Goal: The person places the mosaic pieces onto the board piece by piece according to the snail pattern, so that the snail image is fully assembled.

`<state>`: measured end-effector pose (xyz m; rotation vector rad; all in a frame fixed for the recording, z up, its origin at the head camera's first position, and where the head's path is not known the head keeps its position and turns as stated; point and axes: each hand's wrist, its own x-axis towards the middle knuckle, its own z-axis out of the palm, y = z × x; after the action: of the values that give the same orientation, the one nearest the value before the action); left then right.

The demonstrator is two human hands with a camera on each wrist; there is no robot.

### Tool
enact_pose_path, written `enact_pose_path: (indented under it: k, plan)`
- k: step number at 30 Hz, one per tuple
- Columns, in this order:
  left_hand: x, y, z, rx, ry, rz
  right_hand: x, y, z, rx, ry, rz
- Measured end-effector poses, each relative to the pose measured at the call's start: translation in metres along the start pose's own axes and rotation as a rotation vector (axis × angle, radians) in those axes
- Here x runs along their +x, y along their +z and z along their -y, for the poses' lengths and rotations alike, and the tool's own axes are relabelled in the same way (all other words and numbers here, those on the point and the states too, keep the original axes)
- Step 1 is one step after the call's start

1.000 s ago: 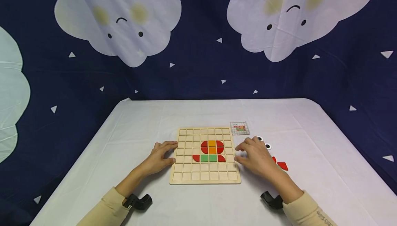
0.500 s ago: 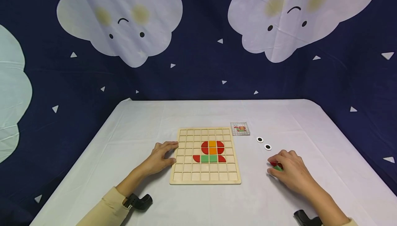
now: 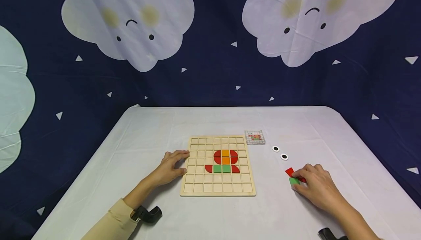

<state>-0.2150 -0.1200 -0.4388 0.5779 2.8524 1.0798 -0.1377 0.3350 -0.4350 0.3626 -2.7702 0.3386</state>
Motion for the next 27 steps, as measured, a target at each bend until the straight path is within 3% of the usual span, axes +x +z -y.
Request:
enact_pose_path:
  k: [20,27]
  plan:
    - [-0.001,-0.001,-0.002,-0.015,-0.001,-0.001,-0.005,0.001,-0.003,-0.007,-0.025,-0.048]
    - [-0.001,-0.001,-0.002,-0.011,0.007,-0.009,0.005,0.0,0.008,0.028,-0.036,-0.07]
